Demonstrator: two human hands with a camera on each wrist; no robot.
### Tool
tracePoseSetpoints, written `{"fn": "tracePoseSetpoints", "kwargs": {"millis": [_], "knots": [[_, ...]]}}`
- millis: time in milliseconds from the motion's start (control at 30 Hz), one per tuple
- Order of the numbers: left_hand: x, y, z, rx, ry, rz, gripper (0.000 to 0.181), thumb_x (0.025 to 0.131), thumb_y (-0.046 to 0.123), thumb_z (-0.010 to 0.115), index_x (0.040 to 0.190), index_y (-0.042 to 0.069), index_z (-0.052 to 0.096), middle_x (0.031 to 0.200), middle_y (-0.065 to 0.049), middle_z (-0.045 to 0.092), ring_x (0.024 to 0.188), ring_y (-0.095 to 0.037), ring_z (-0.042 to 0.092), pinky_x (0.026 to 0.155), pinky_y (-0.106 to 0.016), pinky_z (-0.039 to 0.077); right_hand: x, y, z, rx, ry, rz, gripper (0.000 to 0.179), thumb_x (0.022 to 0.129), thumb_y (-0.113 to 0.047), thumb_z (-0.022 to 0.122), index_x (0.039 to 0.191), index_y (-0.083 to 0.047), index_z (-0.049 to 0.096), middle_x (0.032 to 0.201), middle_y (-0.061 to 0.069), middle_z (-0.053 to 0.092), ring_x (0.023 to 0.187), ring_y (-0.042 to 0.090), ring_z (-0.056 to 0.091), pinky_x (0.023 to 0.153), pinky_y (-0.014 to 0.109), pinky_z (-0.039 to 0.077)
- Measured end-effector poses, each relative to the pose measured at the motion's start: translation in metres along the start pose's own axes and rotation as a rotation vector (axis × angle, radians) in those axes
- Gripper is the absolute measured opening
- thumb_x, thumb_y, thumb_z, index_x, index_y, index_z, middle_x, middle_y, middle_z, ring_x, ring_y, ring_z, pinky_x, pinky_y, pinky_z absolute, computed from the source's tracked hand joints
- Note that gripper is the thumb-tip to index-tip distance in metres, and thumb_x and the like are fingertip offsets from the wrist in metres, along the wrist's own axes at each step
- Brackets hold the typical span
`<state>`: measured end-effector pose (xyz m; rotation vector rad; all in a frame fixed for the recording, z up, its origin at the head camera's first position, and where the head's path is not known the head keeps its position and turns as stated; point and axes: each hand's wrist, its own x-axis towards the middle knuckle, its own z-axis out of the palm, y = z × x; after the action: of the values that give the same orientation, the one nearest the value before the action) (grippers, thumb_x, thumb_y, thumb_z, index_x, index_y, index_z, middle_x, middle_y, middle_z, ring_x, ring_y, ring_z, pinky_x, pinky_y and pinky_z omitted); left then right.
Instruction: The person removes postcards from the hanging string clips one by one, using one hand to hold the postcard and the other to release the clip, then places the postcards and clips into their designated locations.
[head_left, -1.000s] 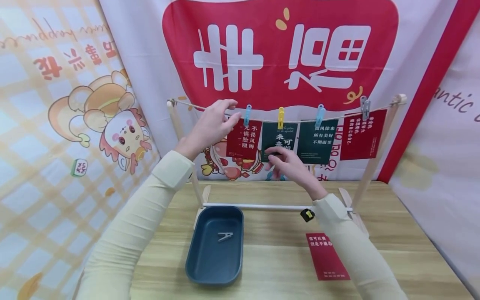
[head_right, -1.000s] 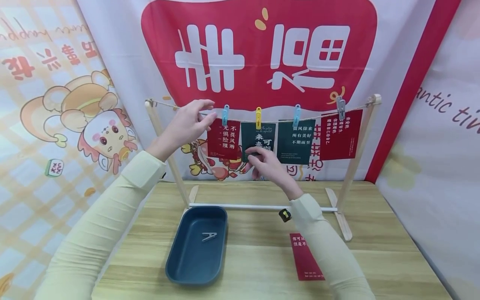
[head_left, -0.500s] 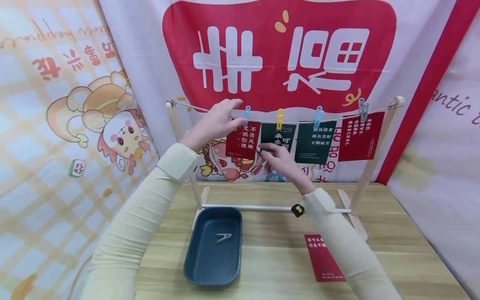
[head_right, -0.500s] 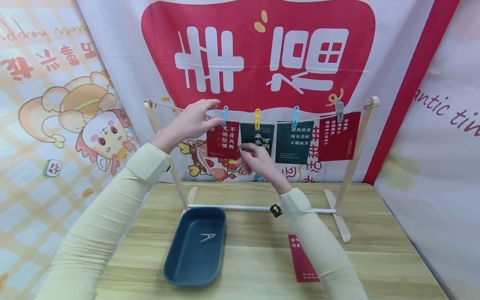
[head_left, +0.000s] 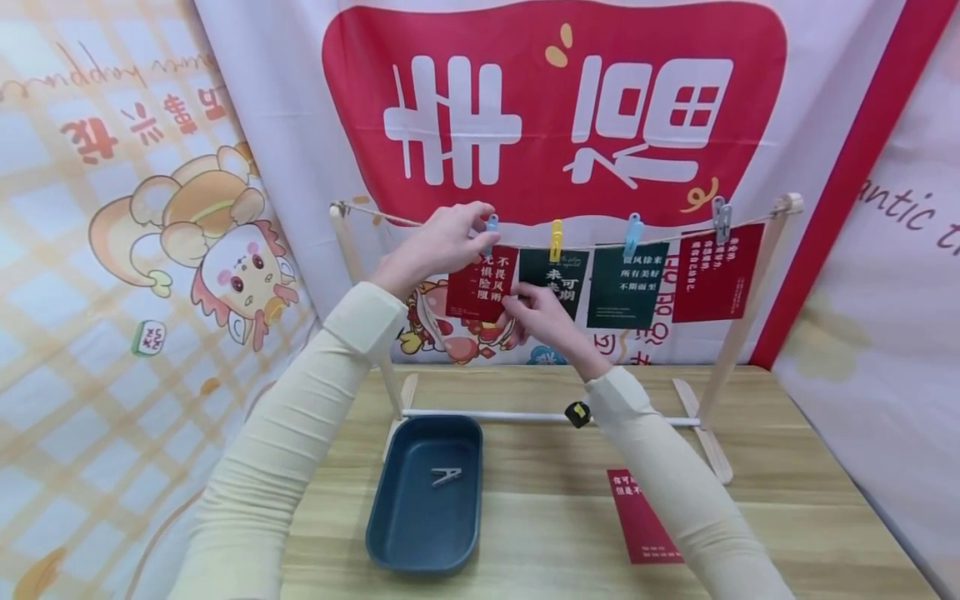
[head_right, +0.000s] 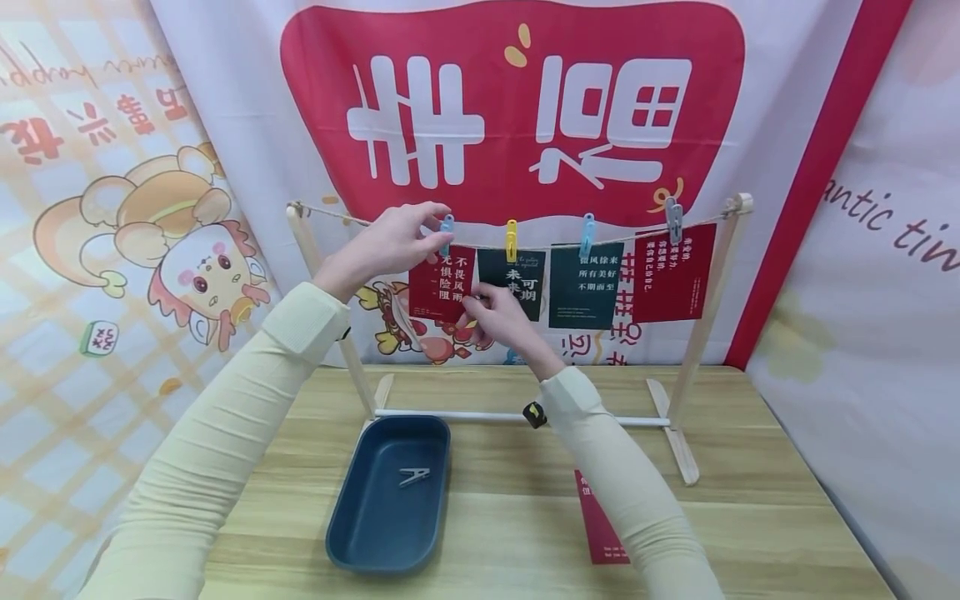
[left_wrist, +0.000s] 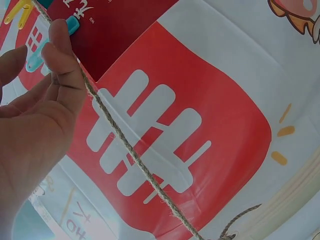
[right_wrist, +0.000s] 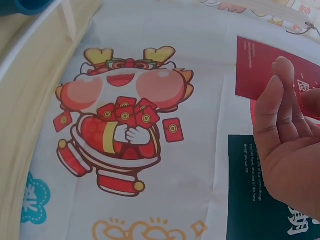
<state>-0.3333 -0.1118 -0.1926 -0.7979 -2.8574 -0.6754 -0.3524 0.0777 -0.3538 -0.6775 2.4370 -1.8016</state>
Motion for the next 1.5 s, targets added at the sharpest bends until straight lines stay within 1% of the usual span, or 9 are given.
{"fn": "tracePoseSetpoints", "kwargs": {"millis": [200, 367, 500, 733, 800, 900, 1033, 1267, 1500], "knots": [[-0.0005, 0.0016, -0.0006, -0.008, 0.005, -0.012, 0.048, 0.093, 0.032, 0.065, 0.136, 0.014, 0.052, 0.132, -0.009, 0.062, 0.11, -0.022, 0.063, 0.086, -0.036, 0.059, 0.0013, -0.0006, 0.0044, 0.005, 0.031, 0.001, 0.029, 0.101, -0.035, 0.054, 0.116, -0.011, 0.06, 0.093, 0.014, 0.07, 0.077, 0.04, 0.069, 0.065, 0.035, 0.06], [-0.0002, 0.0022, -0.0005, -0.007, -0.003, -0.017, 0.047, 0.093, 0.036, 0.064, 0.134, 0.014, 0.054, 0.127, -0.007, 0.064, 0.097, -0.018, 0.066, 0.084, -0.034, 0.059, -0.0006, -0.0007, 0.0053, 0.023, 0.023, 0.017, 0.031, 0.1, -0.036, 0.055, 0.118, -0.012, 0.06, 0.095, 0.019, 0.07, 0.07, 0.031, 0.07, 0.07, 0.043, 0.06], [0.0004, 0.0041, -0.0001, -0.001, -0.003, -0.013, 0.046, 0.095, 0.035, 0.062, 0.135, 0.014, 0.054, 0.126, -0.006, 0.065, 0.092, -0.017, 0.068, 0.085, -0.033, 0.059, -0.0009, -0.0014, 0.0059, 0.027, 0.017, 0.006, 0.03, 0.101, -0.035, 0.054, 0.119, -0.012, 0.06, 0.095, 0.022, 0.069, 0.064, 0.024, 0.069, 0.064, 0.037, 0.06], [0.003, 0.007, 0.0026, -0.011, 0.009, 0.003, 0.042, 0.096, 0.032, 0.061, 0.133, 0.012, 0.056, 0.124, -0.008, 0.066, 0.09, -0.017, 0.068, 0.085, -0.032, 0.059, -0.0023, -0.0031, 0.0046, 0.017, 0.019, 0.004, 0.035, 0.1, -0.038, 0.055, 0.122, -0.011, 0.059, 0.094, 0.022, 0.069, 0.067, 0.028, 0.069, 0.061, 0.031, 0.059], [0.0036, 0.0057, 0.0045, -0.014, 0.029, 0.013, 0.04, 0.095, 0.032, 0.062, 0.129, 0.012, 0.057, 0.12, -0.007, 0.067, 0.086, -0.016, 0.068, 0.082, -0.03, 0.059, -0.0023, -0.0032, 0.0043, 0.016, 0.022, 0.002, 0.036, 0.1, -0.038, 0.055, 0.122, -0.01, 0.059, 0.093, 0.022, 0.069, 0.069, 0.031, 0.069, 0.061, 0.031, 0.059], [0.0033, 0.0032, 0.0069, -0.007, 0.073, 0.029, 0.037, 0.094, 0.033, 0.063, 0.125, 0.013, 0.059, 0.114, -0.005, 0.069, 0.079, -0.014, 0.067, 0.078, -0.028, 0.059, -0.0024, -0.0038, 0.0048, 0.028, 0.024, -0.001, 0.034, 0.1, -0.037, 0.055, 0.122, -0.011, 0.059, 0.092, 0.02, 0.069, 0.076, 0.042, 0.068, 0.062, 0.031, 0.059], [0.0016, 0.0018, 0.008, -0.001, 0.128, 0.054, 0.032, 0.094, 0.032, 0.064, 0.119, 0.013, 0.061, 0.107, -0.004, 0.07, 0.078, -0.013, 0.067, 0.079, -0.029, 0.059, -0.0024, -0.0045, 0.0059, 0.044, 0.028, -0.008, 0.031, 0.101, -0.036, 0.054, 0.121, -0.012, 0.06, 0.09, 0.017, 0.069, 0.084, 0.051, 0.065, 0.063, 0.033, 0.059], [0.0008, 0.0023, 0.0086, -0.018, 0.225, 0.124, 0.026, 0.094, 0.03, 0.064, 0.113, 0.012, 0.06, 0.098, -0.004, 0.07, 0.08, -0.012, 0.066, 0.086, -0.03, 0.058, -0.0013, -0.003, 0.0068, 0.049, 0.027, -0.019, 0.032, 0.1, -0.037, 0.055, 0.12, -0.013, 0.061, 0.09, 0.016, 0.069, 0.081, 0.048, 0.067, 0.066, 0.037, 0.06], [0.0016, 0.0035, 0.0073, -0.032, 0.286, 0.19, 0.02, 0.095, 0.027, 0.062, 0.106, 0.01, 0.062, 0.09, -0.005, 0.07, 0.077, -0.012, 0.067, 0.085, -0.028, 0.058, -0.0021, -0.0028, 0.0074, 0.039, 0.025, -0.004, 0.031, 0.099, -0.038, 0.055, 0.117, -0.013, 0.061, 0.089, 0.015, 0.07, 0.068, 0.027, 0.069, 0.077, 0.055, 0.058]]}}
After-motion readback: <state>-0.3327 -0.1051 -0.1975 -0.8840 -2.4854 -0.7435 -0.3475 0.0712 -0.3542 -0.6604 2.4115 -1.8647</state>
